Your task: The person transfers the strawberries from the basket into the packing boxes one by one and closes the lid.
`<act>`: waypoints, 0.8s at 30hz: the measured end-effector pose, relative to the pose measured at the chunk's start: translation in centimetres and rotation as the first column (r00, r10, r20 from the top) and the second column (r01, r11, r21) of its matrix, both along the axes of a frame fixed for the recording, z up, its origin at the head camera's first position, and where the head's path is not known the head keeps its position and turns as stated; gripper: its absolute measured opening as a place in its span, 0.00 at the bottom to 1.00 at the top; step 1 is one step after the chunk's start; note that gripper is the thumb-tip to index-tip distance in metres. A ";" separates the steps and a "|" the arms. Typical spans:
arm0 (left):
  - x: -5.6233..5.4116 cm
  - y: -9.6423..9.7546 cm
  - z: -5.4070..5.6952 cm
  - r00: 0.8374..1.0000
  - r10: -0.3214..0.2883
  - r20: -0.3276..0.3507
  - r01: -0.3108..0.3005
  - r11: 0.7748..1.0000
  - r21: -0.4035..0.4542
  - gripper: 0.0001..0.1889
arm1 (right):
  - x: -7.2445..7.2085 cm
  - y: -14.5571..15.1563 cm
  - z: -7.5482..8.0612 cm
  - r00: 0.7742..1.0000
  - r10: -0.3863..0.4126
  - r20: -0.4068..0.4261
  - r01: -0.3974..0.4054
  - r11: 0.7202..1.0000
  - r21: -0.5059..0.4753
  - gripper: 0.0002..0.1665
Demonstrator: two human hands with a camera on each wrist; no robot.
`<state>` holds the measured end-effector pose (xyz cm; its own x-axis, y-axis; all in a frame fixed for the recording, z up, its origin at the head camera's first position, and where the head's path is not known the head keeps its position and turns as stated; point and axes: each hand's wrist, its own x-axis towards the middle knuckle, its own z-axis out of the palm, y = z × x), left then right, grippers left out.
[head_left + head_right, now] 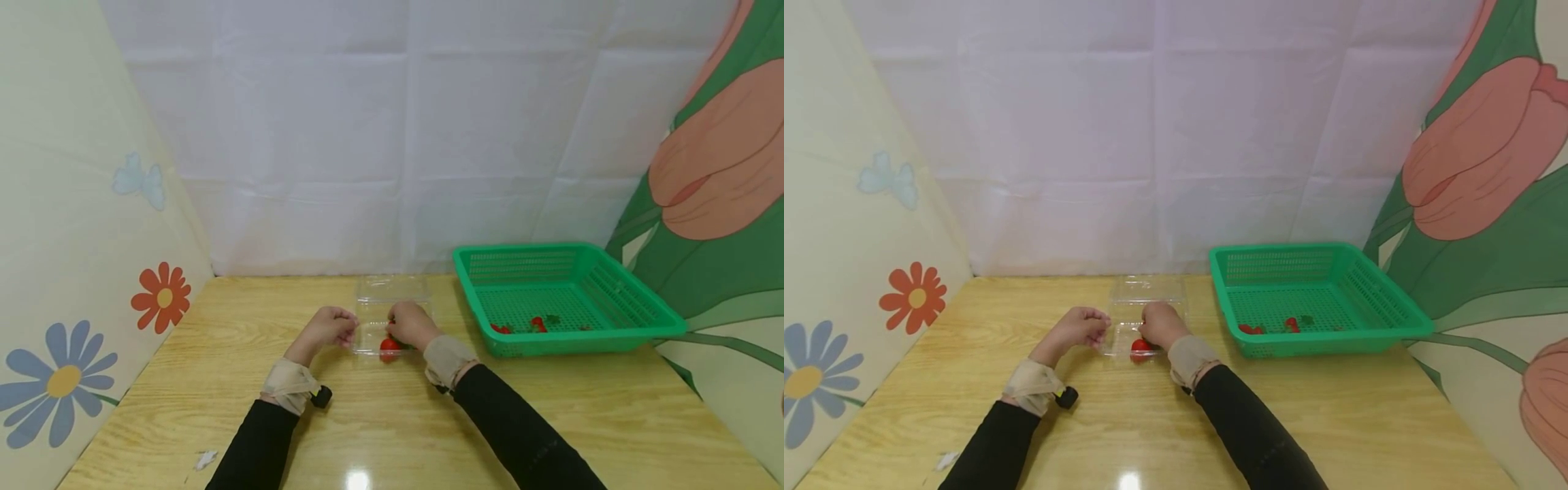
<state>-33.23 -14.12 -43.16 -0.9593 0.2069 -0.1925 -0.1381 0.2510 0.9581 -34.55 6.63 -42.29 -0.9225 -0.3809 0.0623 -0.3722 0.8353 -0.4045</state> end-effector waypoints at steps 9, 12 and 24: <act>0.2 -0.1 0.0 1.000 0.005 -0.001 -0.005 1.000 -0.003 0.09 | 0.9 0.0 1.3 1.000 -0.001 0.006 0.001 1.000 0.026 0.12; 0.2 -0.1 0.0 1.000 0.010 -0.002 -0.011 1.000 -0.008 0.09 | 1.2 0.0 2.0 1.000 -0.004 0.012 0.003 0.999 0.032 0.16; 0.2 0.0 0.1 1.000 0.003 -0.008 -0.003 1.000 -0.005 0.09 | 3.1 1.6 7.2 0.999 -0.006 -0.049 0.005 1.000 -0.025 0.22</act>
